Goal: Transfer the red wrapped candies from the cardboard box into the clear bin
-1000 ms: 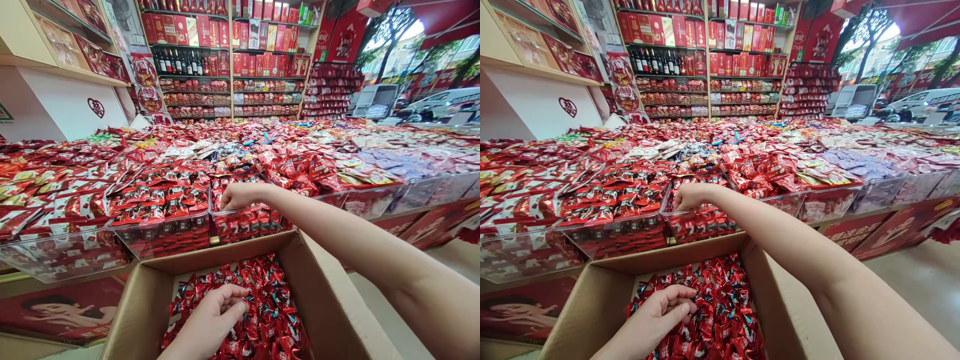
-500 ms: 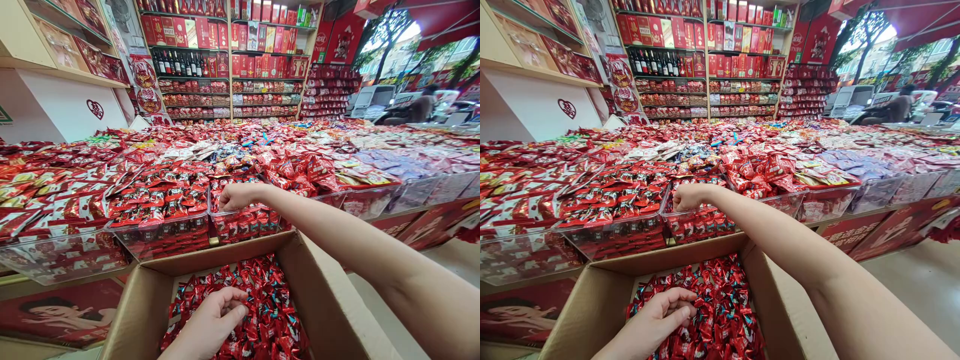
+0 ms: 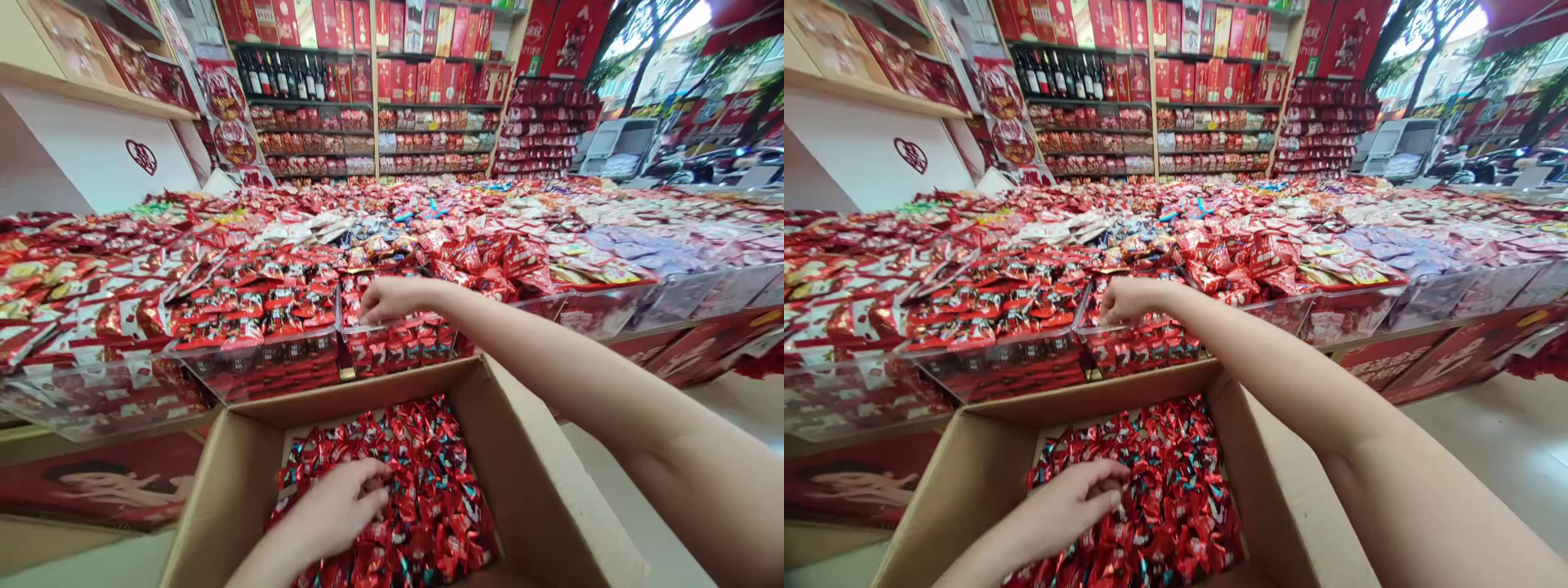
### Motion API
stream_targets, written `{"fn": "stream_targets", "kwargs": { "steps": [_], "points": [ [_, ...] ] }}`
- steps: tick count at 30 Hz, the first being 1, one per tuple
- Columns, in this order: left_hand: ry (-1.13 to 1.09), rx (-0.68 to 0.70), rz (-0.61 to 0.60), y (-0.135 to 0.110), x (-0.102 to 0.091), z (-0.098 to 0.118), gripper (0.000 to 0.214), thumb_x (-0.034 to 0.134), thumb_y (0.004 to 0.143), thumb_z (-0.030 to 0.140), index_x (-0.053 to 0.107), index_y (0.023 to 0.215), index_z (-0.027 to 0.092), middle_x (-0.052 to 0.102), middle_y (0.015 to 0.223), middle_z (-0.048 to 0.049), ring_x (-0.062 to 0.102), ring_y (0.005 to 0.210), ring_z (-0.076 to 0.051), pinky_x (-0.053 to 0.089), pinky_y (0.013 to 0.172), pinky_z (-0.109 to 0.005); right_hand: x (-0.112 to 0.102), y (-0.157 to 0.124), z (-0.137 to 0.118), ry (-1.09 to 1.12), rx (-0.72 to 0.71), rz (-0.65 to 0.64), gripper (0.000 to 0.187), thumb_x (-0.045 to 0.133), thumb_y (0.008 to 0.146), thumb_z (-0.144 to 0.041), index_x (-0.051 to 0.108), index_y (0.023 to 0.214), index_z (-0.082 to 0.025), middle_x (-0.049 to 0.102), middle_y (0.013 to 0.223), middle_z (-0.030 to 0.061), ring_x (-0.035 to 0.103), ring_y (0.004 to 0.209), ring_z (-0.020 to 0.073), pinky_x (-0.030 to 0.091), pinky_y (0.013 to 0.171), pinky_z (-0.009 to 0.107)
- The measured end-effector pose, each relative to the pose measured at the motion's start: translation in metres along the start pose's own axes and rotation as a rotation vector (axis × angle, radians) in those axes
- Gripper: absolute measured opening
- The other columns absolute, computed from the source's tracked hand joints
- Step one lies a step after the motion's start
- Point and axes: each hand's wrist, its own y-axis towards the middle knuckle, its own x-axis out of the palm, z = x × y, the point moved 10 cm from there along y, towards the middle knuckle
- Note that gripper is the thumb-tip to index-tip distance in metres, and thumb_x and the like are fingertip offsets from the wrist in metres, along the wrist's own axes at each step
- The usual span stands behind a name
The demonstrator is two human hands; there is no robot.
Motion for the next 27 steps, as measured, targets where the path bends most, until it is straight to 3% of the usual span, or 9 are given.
{"fn": "stream_targets", "kwargs": {
  "steps": [2, 4, 7, 9, 11, 14, 16, 22, 27],
  "points": [
    [0.073, -0.07, 0.029, 0.003, -0.009, -0.023, 0.03, 0.05, 0.076, 0.02, 0.06, 0.104, 0.023, 0.065, 0.104, -0.0062, 0.056, 0.099, -0.022, 0.039, 0.086, -0.033, -0.015, -0.016, -0.008, -0.048, -0.045, 0.168, 0.015, 0.055, 0.071, -0.018, 0.066, 0.075, -0.008, 0.059, 0.061, 0.0022, 0.046, 0.052, 0.0068, 0.036, 0.053, 0.021],
    [0.141, -0.161, 0.047, 0.007, -0.018, -0.052, 0.023, 0.052, 0.077, 0.018, 0.061, 0.098, 0.019, 0.064, 0.102, -0.0104, 0.056, 0.099, -0.024, 0.038, 0.087, -0.039, -0.024, -0.039, -0.018, -0.061, -0.087, 0.329, 0.016, 0.055, 0.072, -0.02, 0.065, 0.075, -0.007, 0.059, 0.063, 0.0023, 0.047, 0.057, 0.0076, 0.036, 0.056, 0.022],
    [0.211, -0.249, 0.059, 0.016, -0.024, -0.085, 0.019, 0.052, 0.081, 0.026, 0.059, 0.096, 0.016, 0.062, 0.101, -0.007, 0.057, 0.094, -0.021, 0.042, 0.083, -0.042, -0.016, -0.076, -0.029, 0.04, -0.122, 0.451, 0.02, 0.051, 0.076, -0.026, 0.064, 0.078, -0.01, 0.059, 0.066, 0.0003, 0.048, 0.061, 0.0079, 0.037, 0.059, 0.022],
    [0.246, -0.257, 0.065, 0.024, -0.022, -0.093, 0.022, 0.052, 0.081, 0.029, 0.056, 0.099, 0.018, 0.058, 0.106, -0.005, 0.056, 0.094, -0.02, 0.044, 0.081, -0.041, 0.009, -0.093, -0.03, 0.128, -0.138, 0.418, 0.021, 0.049, 0.078, -0.027, 0.064, 0.079, -0.012, 0.06, 0.068, -0.0002, 0.05, 0.063, 0.0085, 0.038, 0.06, 0.021],
    [0.282, -0.236, 0.071, 0.032, -0.014, -0.093, 0.023, 0.051, 0.082, 0.029, 0.055, 0.103, 0.019, 0.056, 0.11, -0.0053, 0.055, 0.096, -0.02, 0.044, 0.081, -0.041, 0.046, -0.099, -0.023, 0.197, -0.132, 0.299, 0.021, 0.049, 0.078, -0.026, 0.064, 0.08, -0.013, 0.062, 0.071, 0.0008, 0.053, 0.065, 0.0097, 0.039, 0.061, 0.021],
    [0.341, -0.186, 0.079, 0.041, -0.001, -0.087, 0.028, 0.052, 0.081, 0.027, 0.052, 0.108, 0.019, 0.052, 0.116, -0.0066, 0.051, 0.102, -0.022, 0.041, 0.086, -0.045, 0.1, -0.096, 0.003, 0.216, -0.056, 0.135, 0.02, 0.049, 0.078, -0.024, 0.065, 0.083, -0.013, 0.065, 0.074, 0.0026, 0.055, 0.064, 0.0112, 0.04, 0.059, 0.021],
    [0.371, -0.163, 0.073, 0.044, 0.008, -0.085, 0.029, 0.053, 0.081, 0.027, 0.051, 0.109, 0.019, 0.051, 0.118, -0.0069, 0.049, 0.105, -0.023, 0.038, 0.088, -0.047, 0.122, -0.092, 0.019, 0.153, -0.016, 0.096, 0.018, 0.049, 0.077, -0.021, 0.066, 0.081, -0.014, 0.066, 0.073, 0.0032, 0.056, 0.063, 0.0118, 0.04, 0.059, 0.022],
    [0.343, -0.17, 0.071, 0.038, 0.023, -0.078, 0.021, 0.052, 0.081, 0.027, 0.056, 0.099, 0.016, 0.056, 0.109, -0.0059, 0.054, 0.098, -0.021, 0.042, 0.084, -0.044, 0.147, -0.09, 0.03, 0.043, -0.031, 0.007, 0.018, 0.05, 0.076, -0.021, 0.066, 0.079, -0.015, 0.066, 0.075, 0.0037, 0.057, 0.065, 0.0129, 0.04, 0.061, 0.022],
    [0.157, -0.239, 0.169, 0.03, 0.015, -0.079, 0.019, 0.051, 0.082, 0.026, 0.056, 0.098, 0.017, 0.056, 0.109, -0.0058, 0.053, 0.098, -0.02, 0.042, 0.084, -0.043, 0.154, -0.092, 0.032, 0.006, 0.008, -0.055, 0.015, 0.053, 0.073, -0.021, 0.067, 0.077, -0.016, 0.067, 0.073, 0.0038, 0.058, 0.064, 0.0136, 0.039, 0.06, 0.022]
  ]
}}
